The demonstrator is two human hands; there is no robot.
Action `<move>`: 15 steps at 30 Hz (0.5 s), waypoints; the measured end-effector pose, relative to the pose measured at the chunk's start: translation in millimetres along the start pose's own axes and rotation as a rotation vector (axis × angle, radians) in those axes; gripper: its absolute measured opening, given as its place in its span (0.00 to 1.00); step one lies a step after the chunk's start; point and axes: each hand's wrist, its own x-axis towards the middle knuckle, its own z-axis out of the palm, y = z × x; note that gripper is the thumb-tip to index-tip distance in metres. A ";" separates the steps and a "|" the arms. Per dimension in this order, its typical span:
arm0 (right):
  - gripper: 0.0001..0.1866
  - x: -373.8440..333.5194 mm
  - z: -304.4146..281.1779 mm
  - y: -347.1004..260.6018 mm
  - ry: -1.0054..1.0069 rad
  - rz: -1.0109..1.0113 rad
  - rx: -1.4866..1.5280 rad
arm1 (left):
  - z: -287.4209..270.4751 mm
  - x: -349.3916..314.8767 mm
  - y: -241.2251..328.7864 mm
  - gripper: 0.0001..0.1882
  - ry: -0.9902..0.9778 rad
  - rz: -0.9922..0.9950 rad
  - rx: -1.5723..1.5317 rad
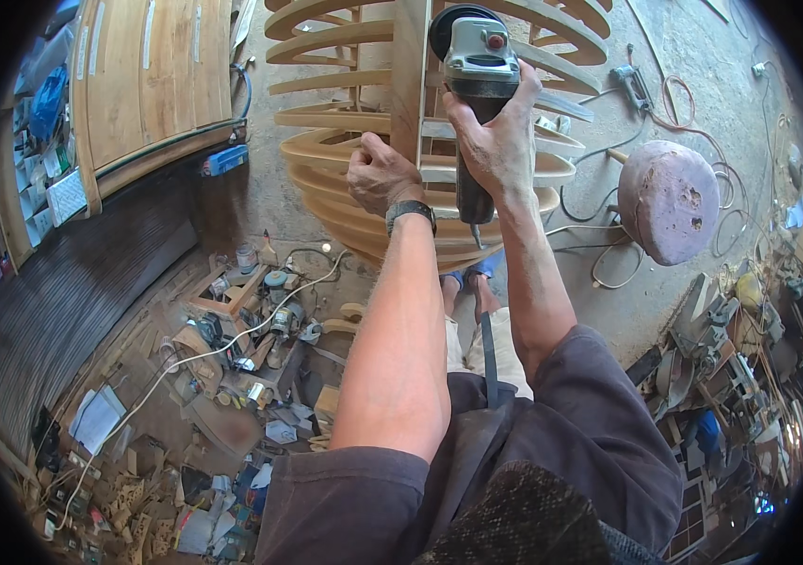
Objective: The person uses an angle grinder with a sanding disc to smooth the wooden ribs of a large curved structure.
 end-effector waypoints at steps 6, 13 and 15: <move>0.41 0.6 2.0 1.9 0.009 0.003 -0.009 | 1.1 -0.2 -1.1 0.27 0.021 0.002 0.002; 0.41 2.9 3.3 -2.0 0.004 0.032 0.005 | 1.9 3.7 -3.8 0.27 0.019 0.015 -0.006; 0.41 4.1 1.8 -4.8 -0.003 0.057 0.003 | 1.8 2.9 -2.5 0.27 0.011 0.014 -0.009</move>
